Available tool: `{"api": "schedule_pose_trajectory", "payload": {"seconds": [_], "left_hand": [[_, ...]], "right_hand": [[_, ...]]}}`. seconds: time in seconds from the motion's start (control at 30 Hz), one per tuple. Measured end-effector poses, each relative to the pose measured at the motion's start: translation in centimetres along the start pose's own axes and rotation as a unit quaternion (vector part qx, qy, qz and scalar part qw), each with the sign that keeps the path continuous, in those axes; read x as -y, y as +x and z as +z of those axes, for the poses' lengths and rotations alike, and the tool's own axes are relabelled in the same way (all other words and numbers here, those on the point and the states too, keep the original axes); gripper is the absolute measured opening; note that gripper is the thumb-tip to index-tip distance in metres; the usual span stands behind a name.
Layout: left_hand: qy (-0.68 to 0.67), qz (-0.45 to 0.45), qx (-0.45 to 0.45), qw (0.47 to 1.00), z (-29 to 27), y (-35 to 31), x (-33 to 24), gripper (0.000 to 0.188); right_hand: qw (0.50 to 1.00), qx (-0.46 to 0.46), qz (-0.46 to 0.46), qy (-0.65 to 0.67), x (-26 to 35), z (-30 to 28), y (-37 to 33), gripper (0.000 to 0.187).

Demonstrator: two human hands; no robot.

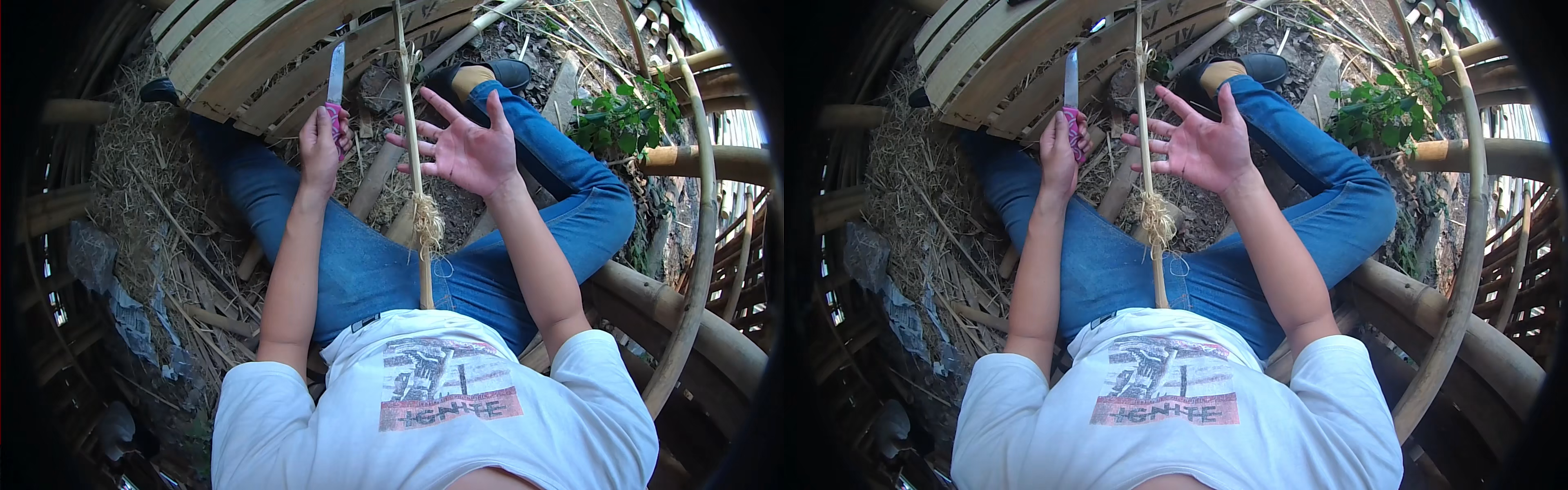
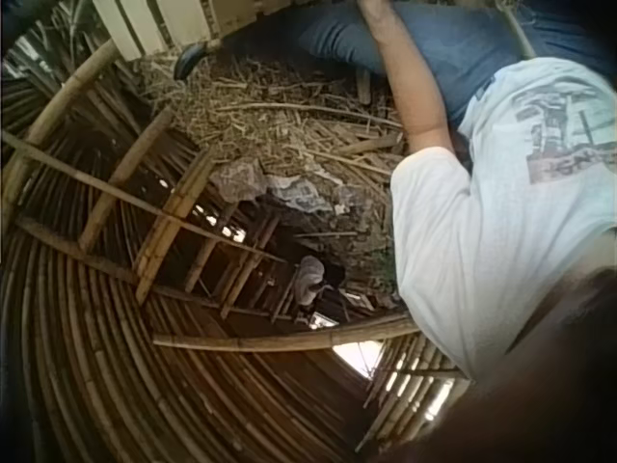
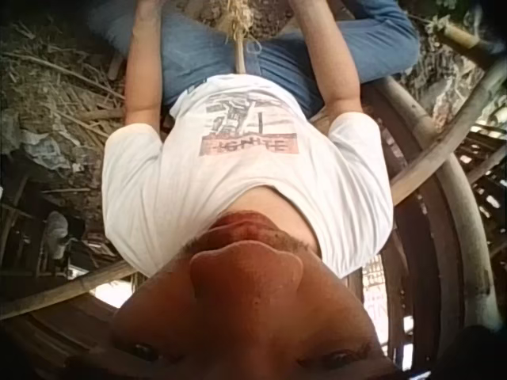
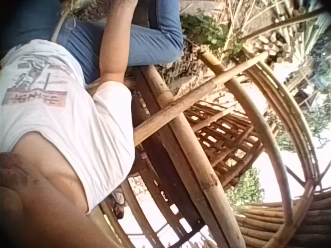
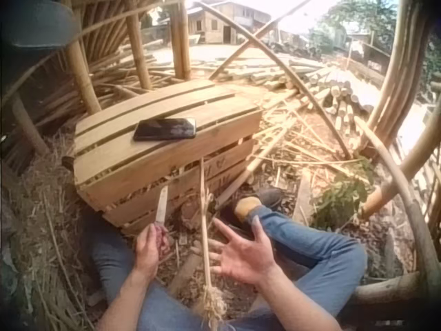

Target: The person uses a small knife to shave and strip thin outer layers from a bamboo stalk while holding it upright between their legs.

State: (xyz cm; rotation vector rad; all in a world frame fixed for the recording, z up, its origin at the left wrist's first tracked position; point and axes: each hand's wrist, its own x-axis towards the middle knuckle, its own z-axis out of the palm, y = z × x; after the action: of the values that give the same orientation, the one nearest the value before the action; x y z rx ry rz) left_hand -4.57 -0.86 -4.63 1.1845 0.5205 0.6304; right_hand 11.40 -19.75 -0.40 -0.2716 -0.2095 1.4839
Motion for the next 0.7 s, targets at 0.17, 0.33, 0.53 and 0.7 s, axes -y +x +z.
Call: {"api": "schedule_pose_trajectory", "payload": {"seconds": [0.17, 0.33, 0.53, 0.7], "left_hand": [[-0.016, 0.019, -0.013, 1.0, -0.1, 0.1, 0.0, 0.037], [-0.046, 0.034, -0.018, 0.998, 1.1, -0.9, -1.0, 0.036], [-0.108, 0.018, 0.021, 0.994, 3.0, -2.7, -2.8, 0.027], [-0.162, 0.004, 0.048, 0.986, 3.1, -3.1, -3.1, 0.022]], "right_hand": [[0.973, -0.138, 0.003, -0.188, 0.3, -0.4, 0.0, 0.079], [0.859, -0.23, -0.166, -0.426, -0.1, 0.9, 0.2, 0.04], [0.853, -0.224, -0.179, -0.436, -1.1, 1.6, 0.3, 0.061], [0.936, -0.112, -0.19, -0.273, -0.7, 2.5, -0.1, 0.103]]}}
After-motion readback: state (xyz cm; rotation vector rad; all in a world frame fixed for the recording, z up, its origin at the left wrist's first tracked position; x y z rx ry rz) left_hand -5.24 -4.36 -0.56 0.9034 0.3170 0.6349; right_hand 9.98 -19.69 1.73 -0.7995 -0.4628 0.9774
